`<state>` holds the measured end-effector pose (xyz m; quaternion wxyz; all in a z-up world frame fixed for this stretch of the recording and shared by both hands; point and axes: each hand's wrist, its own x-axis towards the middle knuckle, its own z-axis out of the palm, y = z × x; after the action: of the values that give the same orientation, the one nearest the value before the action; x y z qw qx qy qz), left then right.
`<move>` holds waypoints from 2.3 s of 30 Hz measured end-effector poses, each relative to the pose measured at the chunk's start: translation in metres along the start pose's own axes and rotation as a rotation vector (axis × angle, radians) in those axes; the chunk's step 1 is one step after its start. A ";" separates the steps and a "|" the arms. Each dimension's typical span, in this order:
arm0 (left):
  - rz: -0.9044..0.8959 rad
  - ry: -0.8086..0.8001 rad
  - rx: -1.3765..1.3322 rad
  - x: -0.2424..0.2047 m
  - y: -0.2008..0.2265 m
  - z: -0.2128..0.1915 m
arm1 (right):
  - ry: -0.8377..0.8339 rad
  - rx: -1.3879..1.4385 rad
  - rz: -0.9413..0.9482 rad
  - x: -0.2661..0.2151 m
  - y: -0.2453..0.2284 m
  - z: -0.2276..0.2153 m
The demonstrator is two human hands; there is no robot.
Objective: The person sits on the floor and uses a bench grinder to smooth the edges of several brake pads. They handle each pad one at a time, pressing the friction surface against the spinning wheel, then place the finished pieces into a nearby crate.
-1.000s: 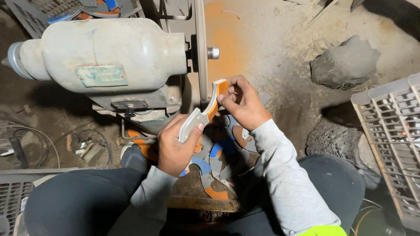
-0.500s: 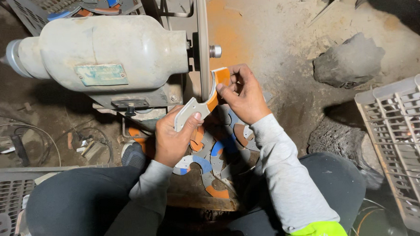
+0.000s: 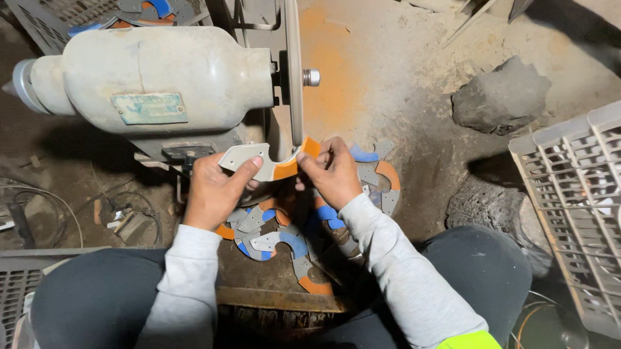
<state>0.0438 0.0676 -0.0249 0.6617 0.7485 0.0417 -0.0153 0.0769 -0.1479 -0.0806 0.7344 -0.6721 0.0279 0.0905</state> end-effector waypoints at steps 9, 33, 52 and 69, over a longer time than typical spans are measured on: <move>0.426 -0.087 0.493 -0.071 0.036 -0.007 | -0.425 0.157 0.180 -0.031 -0.030 -0.030; -0.070 -0.429 0.198 -0.118 -0.019 0.075 | -0.435 -0.064 0.030 -0.072 -0.082 -0.068; -0.177 -0.228 -0.238 -0.090 -0.048 0.072 | -0.193 -0.105 0.208 -0.051 -0.076 -0.082; -0.576 -0.001 -0.877 -0.035 -0.045 0.051 | -0.057 0.049 0.035 -0.021 -0.037 -0.035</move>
<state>0.0064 0.0213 -0.0730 0.8819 0.3594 0.2480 -0.1778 0.0651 -0.1877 -0.0445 0.7493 -0.6506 0.0211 0.1219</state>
